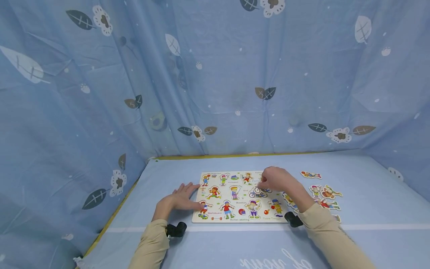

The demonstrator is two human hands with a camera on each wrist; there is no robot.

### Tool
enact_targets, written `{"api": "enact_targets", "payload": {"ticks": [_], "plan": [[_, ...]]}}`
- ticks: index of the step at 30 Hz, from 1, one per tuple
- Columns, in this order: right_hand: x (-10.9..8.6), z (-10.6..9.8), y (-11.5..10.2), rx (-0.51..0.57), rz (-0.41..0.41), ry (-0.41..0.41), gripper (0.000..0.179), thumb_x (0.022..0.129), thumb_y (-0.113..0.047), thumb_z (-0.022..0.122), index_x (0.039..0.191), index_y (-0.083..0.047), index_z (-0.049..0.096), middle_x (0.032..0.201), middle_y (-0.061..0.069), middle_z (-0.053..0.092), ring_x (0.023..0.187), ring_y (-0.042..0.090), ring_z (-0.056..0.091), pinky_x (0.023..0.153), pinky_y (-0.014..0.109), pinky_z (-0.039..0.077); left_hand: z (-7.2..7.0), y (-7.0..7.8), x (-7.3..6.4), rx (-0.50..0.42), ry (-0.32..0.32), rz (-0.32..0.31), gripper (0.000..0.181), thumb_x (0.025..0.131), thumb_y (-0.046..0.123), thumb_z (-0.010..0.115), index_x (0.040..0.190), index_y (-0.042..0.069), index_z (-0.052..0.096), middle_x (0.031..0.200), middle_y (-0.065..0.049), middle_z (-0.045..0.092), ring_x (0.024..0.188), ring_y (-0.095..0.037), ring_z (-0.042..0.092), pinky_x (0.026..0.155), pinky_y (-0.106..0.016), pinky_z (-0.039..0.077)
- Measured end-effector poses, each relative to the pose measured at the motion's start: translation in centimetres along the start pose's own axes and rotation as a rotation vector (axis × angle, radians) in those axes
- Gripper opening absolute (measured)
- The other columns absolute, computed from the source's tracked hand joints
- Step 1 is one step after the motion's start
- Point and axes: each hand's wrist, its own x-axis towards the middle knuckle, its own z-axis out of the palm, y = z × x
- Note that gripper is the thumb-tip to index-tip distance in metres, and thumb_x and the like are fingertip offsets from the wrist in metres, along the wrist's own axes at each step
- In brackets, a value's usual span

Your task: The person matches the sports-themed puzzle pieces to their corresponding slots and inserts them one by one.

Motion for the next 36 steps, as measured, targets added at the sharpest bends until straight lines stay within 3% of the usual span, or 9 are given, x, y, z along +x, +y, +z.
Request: {"api": "enact_targets", "payload": {"ticks": [7,14,28,36], "plan": [[0.7,0.6,-0.8,0.000,0.002,-0.044,0.043,0.088,-0.029,0.072,0.056,-0.018,0.044,0.053,-0.006,0.030,0.048,0.010,0.028,0.049,0.026,0.024,0.1,-0.1,0.1,-0.003,0.003,0.002,0.095,0.077,0.061,0.070,0.155,0.022,0.033,0.164,-0.015,0.020,0.151,-0.041,0.008,0.120,-0.062,0.010],[0.9,0.8,-1.5,-0.015,0.057,-0.076,0.032,0.088,-0.031,0.073,0.065,-0.014,0.057,0.059,-0.003,0.047,0.052,0.012,0.041,0.051,0.027,0.033,0.3,-0.2,0.2,-0.010,0.010,0.006,0.096,0.076,0.061,0.071,0.154,0.021,0.034,0.163,-0.016,0.020,0.151,-0.042,0.008,0.119,-0.064,0.011],[1.0,1.3,-2.7,-0.084,0.059,-0.026,0.038,0.086,-0.024,0.074,0.059,-0.014,0.048,0.055,-0.004,0.039,0.051,0.012,0.035,0.050,0.026,0.027,0.3,-0.2,0.2,-0.003,0.014,0.003,0.096,0.076,0.060,0.072,0.154,0.021,0.035,0.163,-0.017,0.021,0.150,-0.043,0.009,0.119,-0.064,0.011],[0.9,1.6,-3.6,-0.164,0.062,0.011,0.028,0.087,-0.020,0.074,0.068,-0.009,0.056,0.060,0.001,0.048,0.055,0.015,0.039,0.053,0.029,0.032,0.3,0.0,0.3,0.009,0.016,-0.007,0.095,0.076,0.060,0.071,0.154,0.019,0.035,0.163,-0.017,0.021,0.150,-0.043,0.009,0.119,-0.064,0.011]]}}
